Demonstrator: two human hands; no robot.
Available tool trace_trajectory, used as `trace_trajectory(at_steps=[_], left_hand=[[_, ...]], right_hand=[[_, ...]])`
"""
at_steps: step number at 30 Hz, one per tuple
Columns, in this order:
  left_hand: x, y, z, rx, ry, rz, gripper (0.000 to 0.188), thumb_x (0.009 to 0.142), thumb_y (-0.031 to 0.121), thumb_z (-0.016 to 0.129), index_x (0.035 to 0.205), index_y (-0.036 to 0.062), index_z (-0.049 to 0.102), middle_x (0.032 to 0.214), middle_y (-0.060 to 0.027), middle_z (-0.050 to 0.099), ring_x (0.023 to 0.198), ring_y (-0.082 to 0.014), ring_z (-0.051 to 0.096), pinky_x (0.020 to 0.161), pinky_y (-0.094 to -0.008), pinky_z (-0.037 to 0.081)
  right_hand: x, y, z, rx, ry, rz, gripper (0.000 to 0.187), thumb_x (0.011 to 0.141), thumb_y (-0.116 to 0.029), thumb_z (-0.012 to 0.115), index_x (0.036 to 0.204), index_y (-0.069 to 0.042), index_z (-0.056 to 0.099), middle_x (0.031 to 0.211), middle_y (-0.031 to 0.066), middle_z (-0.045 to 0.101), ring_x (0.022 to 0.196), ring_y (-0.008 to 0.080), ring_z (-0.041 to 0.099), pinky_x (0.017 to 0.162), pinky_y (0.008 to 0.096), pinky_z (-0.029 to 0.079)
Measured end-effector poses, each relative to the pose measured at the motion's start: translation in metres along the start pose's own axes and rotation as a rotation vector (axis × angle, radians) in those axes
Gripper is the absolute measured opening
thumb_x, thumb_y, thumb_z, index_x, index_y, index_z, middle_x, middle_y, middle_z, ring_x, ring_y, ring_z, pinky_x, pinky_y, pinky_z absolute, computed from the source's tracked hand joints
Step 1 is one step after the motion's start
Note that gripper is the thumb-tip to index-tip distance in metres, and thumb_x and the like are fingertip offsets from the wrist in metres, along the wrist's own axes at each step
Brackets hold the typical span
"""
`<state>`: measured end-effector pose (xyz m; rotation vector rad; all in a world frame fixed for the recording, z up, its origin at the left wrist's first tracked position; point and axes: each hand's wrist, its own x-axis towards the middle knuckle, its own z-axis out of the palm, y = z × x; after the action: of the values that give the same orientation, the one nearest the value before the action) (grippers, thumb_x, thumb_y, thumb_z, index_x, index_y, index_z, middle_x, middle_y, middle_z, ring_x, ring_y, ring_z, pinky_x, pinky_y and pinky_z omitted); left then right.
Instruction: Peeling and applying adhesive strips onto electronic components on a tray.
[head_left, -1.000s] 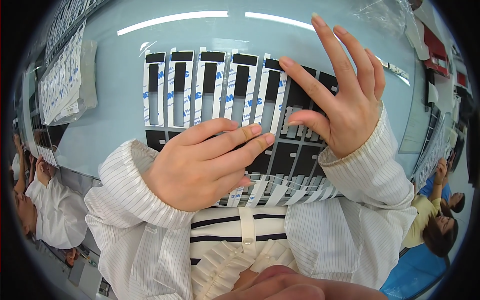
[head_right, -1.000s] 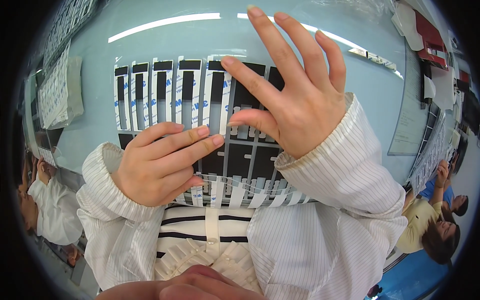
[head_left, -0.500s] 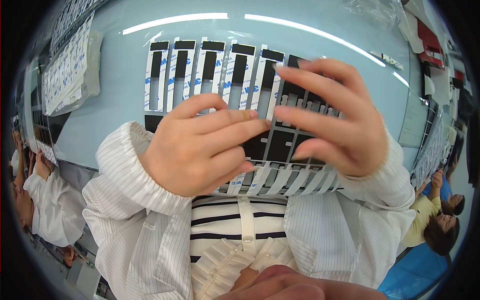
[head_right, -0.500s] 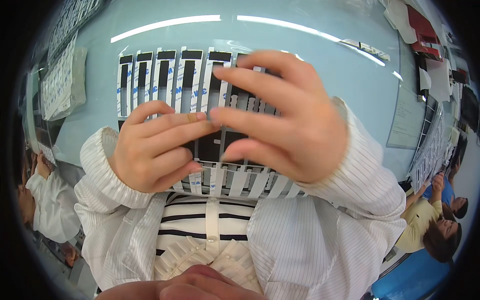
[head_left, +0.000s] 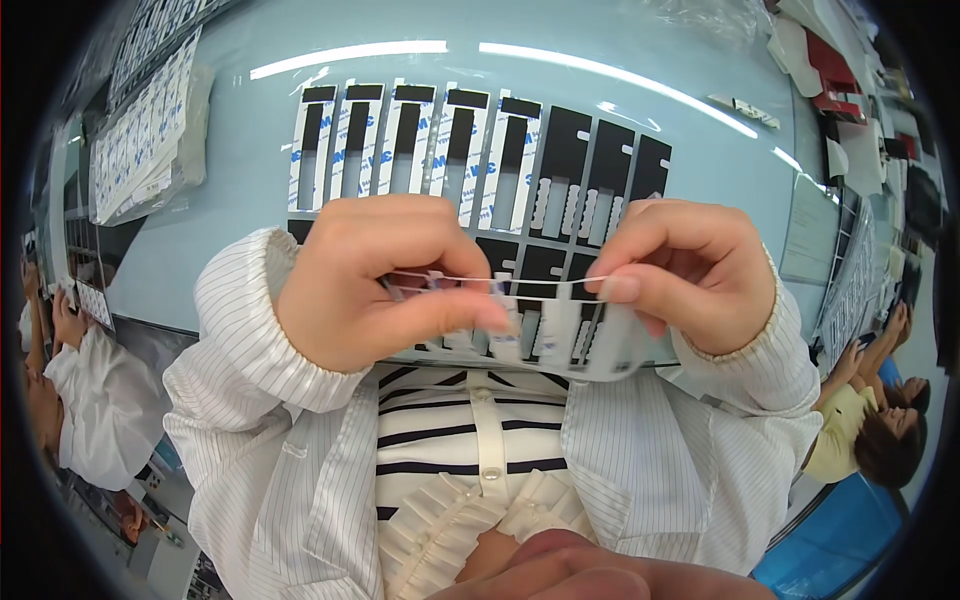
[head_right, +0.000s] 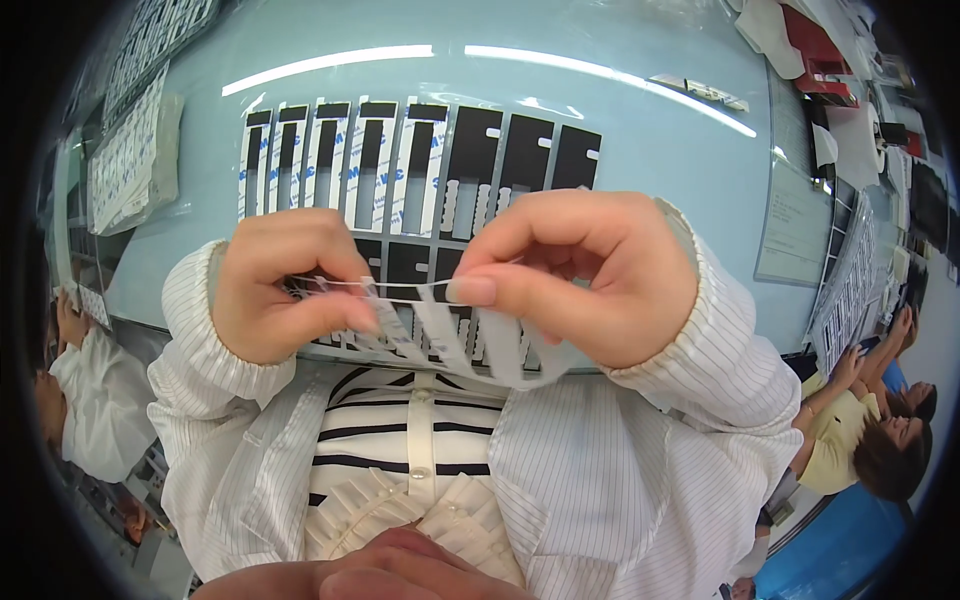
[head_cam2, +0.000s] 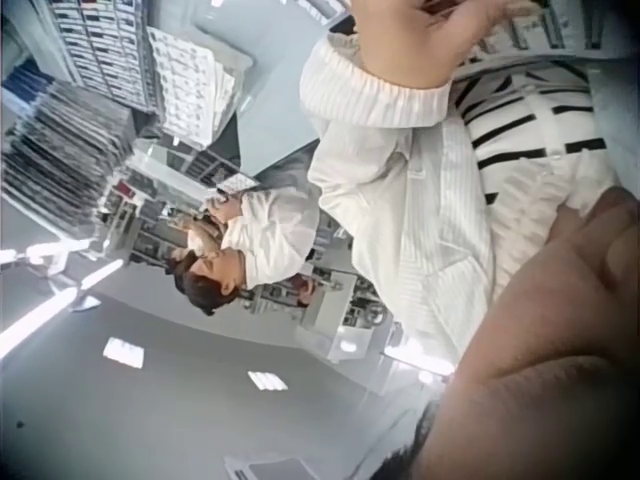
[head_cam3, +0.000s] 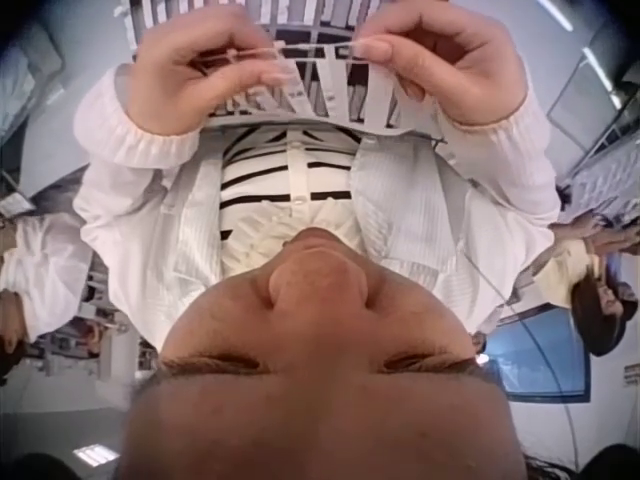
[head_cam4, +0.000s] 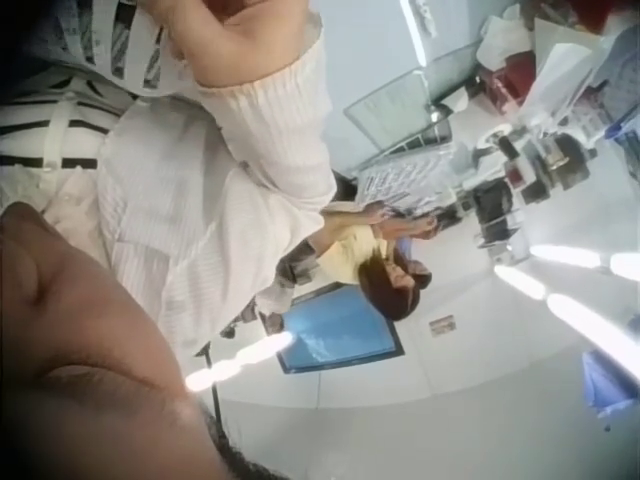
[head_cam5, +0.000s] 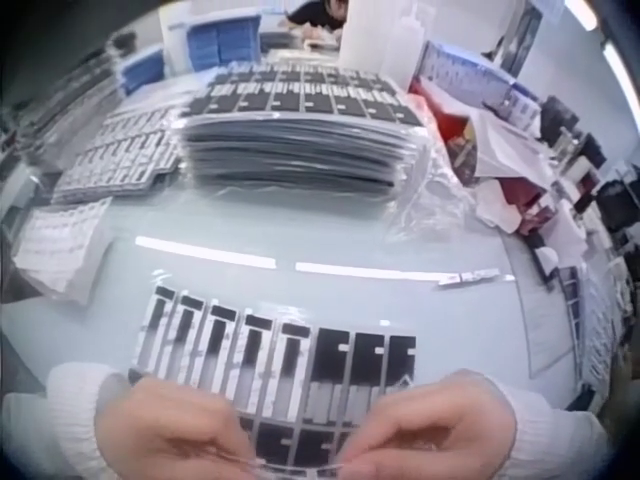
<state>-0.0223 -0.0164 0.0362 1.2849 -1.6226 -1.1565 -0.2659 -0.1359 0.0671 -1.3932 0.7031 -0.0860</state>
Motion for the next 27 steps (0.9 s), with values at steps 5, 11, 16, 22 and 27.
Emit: trace_trajectory(at_steps=[5, 11, 16, 22, 27], left_hand=[[-0.002, -0.006, 0.003, -0.134, -0.018, -0.012, 0.016, 0.078, 0.009, 0.084, 0.085, 0.0016, 0.071, 0.074, -0.0038, 0.065, 0.063, -0.0117, 0.056, 0.055, -0.0257, 0.042], [0.002, 0.002, 0.001, -0.280, 0.009, 0.087, 0.011, 0.081, 0.005, 0.080, 0.090, 0.0030, 0.075, 0.086, -0.0057, 0.070, 0.070, -0.0101, 0.061, 0.060, -0.0234, 0.047], [-0.002, -0.007, -0.003, -0.432, -0.062, 0.040, 0.010, 0.082, 0.005, 0.079, 0.091, 0.0020, 0.075, 0.094, -0.0070, 0.073, 0.077, -0.0101, 0.064, 0.062, -0.0232, 0.048], [-0.004, -0.006, 0.000, -0.405, -0.052, -0.050, 0.011, 0.084, 0.008, 0.079, 0.090, 0.0010, 0.073, 0.093, -0.0063, 0.073, 0.077, -0.0089, 0.063, 0.062, -0.0224, 0.046], [-0.002, -0.007, 0.007, -0.402, -0.047, -0.078, 0.013, 0.093, 0.011, 0.070, 0.090, -0.0008, 0.071, 0.087, -0.0048, 0.069, 0.073, -0.0084, 0.060, 0.061, -0.0230, 0.046]], right_hand=[[0.008, 0.007, 0.002, 0.282, -0.079, 0.134, 0.012, 0.092, -0.009, 0.071, 0.098, 0.001, 0.073, 0.080, 0.0024, 0.069, 0.061, 0.0044, 0.057, 0.053, 0.0184, 0.044], [0.017, 0.014, 0.020, 0.158, -0.250, 0.168, 0.011, 0.092, -0.005, 0.068, 0.097, 0.004, 0.071, 0.089, 0.0071, 0.069, 0.081, 0.0113, 0.064, 0.072, 0.0262, 0.050], [0.017, 0.011, 0.011, -0.166, -0.025, -0.171, 0.017, 0.088, -0.004, 0.072, 0.103, 0.004, 0.072, 0.093, 0.0075, 0.068, 0.078, 0.0106, 0.061, 0.069, 0.0237, 0.046], [-0.002, 0.007, 0.013, -0.036, -0.046, -0.044, 0.023, 0.083, -0.007, 0.080, 0.105, -0.004, 0.074, 0.087, -0.0002, 0.066, 0.064, 0.0017, 0.052, 0.058, 0.0187, 0.040], [-0.008, 0.008, 0.017, -0.412, 0.078, -0.391, 0.016, 0.082, -0.001, 0.078, 0.096, -0.002, 0.072, 0.083, 0.0039, 0.066, 0.059, 0.0065, 0.056, 0.050, 0.0200, 0.041]])
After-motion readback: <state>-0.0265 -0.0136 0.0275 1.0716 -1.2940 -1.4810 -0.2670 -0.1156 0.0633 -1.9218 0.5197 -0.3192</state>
